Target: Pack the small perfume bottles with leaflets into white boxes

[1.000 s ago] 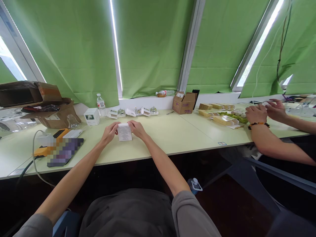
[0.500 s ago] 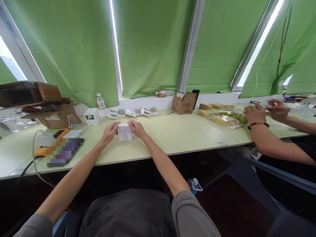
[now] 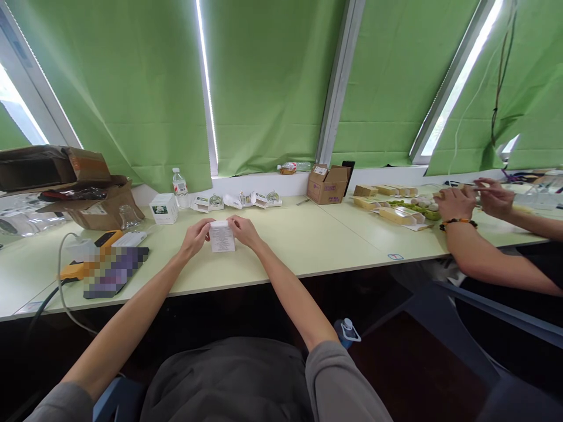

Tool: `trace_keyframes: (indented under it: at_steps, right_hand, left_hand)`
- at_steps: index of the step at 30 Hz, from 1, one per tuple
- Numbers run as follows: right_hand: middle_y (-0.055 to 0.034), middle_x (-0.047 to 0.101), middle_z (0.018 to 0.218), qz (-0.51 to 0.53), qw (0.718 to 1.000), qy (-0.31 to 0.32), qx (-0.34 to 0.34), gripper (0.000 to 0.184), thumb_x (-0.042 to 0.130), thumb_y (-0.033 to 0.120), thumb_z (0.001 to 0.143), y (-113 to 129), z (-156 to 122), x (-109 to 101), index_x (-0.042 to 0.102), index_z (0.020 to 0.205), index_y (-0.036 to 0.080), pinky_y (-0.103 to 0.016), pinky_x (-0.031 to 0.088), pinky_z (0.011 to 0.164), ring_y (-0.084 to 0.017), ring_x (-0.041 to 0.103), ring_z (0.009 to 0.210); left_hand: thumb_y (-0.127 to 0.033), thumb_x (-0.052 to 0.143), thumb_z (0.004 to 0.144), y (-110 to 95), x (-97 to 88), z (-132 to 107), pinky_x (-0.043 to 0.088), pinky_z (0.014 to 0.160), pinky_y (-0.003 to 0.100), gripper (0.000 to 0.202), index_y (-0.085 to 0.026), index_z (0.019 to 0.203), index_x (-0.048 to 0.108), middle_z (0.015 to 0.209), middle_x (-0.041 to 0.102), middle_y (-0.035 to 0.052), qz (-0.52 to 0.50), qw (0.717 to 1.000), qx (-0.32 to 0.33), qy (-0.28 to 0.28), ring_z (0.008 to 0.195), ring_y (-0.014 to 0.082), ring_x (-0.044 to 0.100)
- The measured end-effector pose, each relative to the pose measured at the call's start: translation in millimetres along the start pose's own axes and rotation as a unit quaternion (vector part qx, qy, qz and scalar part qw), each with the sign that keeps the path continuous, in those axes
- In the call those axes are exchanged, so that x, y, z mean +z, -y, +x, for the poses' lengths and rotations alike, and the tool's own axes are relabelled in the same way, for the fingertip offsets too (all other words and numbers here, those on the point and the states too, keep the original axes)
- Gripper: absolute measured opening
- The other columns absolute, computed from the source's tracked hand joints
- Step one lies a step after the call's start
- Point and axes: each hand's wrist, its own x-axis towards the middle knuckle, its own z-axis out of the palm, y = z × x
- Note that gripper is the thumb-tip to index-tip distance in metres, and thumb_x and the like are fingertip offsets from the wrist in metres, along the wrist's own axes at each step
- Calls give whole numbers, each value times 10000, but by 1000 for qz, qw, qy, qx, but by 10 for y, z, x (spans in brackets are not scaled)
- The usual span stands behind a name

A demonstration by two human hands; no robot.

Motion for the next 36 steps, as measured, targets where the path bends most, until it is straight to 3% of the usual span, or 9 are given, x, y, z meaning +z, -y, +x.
trace_keyframes:
  at_steps: [17, 23, 32, 36]
  right_hand:
    - [-15, 604, 750, 35, 999, 10, 20, 298, 431, 407, 887, 12, 15, -1, 616, 855, 176, -217, 483, 512, -136, 565, 658]
    - [-27, 603, 761, 89, 993, 38, 61, 287, 459, 404, 868, -10, 48, 1, 602, 800, 165, -197, 504, 470, -140, 582, 679]
    - [-36, 589, 761, 125, 987, 61, 85, 306, 461, 416, 868, 13, 61, -9, 587, 772, 154, -182, 501, 434, -136, 591, 679]
    - [-41, 584, 764, 120, 988, 54, 79, 353, 454, 462, 879, 20, 39, -2, 591, 770, 155, -197, 508, 431, -145, 590, 683]
  left_hand:
    - [-538, 419, 900, 20, 11, 12, 505, 554, 245, 425, -199, 1013, 650, 790, 647, 30, -11, 1000, -23, -2, 615, 137, 585]
    - [-540, 464, 865, 53, 42, 38, 528, 552, 241, 416, -194, 1004, 648, 872, 650, 39, -58, 997, -43, -8, 760, 165, 602]
    - [-510, 492, 857, 88, 58, 88, 508, 697, 278, 386, -170, 946, 650, 878, 650, 44, -104, 993, -59, 6, 796, 172, 591]
    - [-566, 463, 871, 65, 48, 58, 499, 668, 272, 429, -173, 880, 636, 831, 628, 40, -110, 991, -67, 27, 767, 170, 581]
